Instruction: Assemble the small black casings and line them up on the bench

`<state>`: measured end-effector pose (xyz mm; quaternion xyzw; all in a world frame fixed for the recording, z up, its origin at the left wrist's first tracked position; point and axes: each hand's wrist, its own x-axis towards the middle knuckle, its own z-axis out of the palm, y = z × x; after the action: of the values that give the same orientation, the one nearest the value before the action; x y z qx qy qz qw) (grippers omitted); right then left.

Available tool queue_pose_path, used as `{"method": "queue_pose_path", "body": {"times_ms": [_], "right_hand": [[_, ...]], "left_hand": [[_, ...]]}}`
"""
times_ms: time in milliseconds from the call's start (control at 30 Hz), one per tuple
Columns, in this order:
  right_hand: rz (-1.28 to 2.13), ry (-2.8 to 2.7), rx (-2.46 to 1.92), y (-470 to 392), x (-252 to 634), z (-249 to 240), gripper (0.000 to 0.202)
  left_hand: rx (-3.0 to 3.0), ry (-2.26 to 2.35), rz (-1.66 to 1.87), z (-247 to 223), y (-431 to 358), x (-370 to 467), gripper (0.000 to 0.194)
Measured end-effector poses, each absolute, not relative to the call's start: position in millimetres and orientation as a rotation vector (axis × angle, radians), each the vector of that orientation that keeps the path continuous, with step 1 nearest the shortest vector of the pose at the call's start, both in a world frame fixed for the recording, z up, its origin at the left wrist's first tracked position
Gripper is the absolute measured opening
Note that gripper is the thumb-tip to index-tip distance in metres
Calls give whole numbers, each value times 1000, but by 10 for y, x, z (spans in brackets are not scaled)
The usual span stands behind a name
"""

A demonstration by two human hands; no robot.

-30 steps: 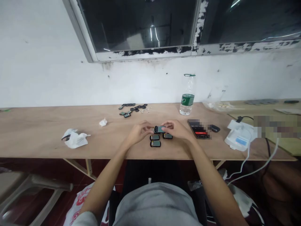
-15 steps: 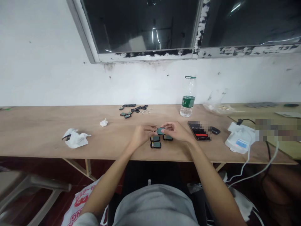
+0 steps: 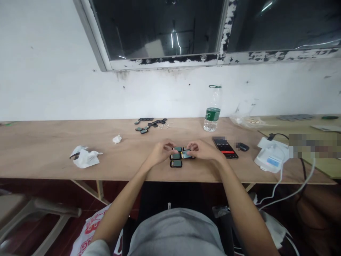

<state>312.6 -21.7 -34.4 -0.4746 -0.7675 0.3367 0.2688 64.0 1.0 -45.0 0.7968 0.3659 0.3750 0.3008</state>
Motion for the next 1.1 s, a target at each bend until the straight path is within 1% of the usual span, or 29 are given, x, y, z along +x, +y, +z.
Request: {"method": "queue_pose_path", "body": {"times_ms": [67, 200, 267, 367, 500, 567, 667, 800, 1100], "right_hand": [[954, -2133, -1413, -203, 3202, -361, 22], [1121, -2136, -1556, -192, 3256, -398, 28], [1075, -2122, -1570, -199, 3252, -396, 28], [918, -2091, -1583, -227, 3275, -345, 28], [673, -2002, -1683, -226, 3403, -298, 27], [614, -1991, -1683, -177, 3478, -344, 25], [689, -2030, -1661, -61, 3553, -482, 21], [810, -2020, -1686, 48, 3573, -620, 23], [725, -2072, -1648, 66, 3588, -648, 21]], "left_hand": [[2196, 1015, 923, -429, 11, 609, 28], [2317, 1042, 698, -407, 0, 570, 22], [2349, 1044, 677, -417, 15, 557, 19], [2386, 1081, 707, -452, 92, 513, 18], [2406, 1231, 787, -536, 298, 352, 19], [2380, 1309, 786, -601, 422, 229, 20], [2317, 1420, 701, -715, 575, 51, 24], [2338, 1432, 566, -819, 652, -42, 25], [2415, 1381, 534, -832, 597, 58, 26]]}}
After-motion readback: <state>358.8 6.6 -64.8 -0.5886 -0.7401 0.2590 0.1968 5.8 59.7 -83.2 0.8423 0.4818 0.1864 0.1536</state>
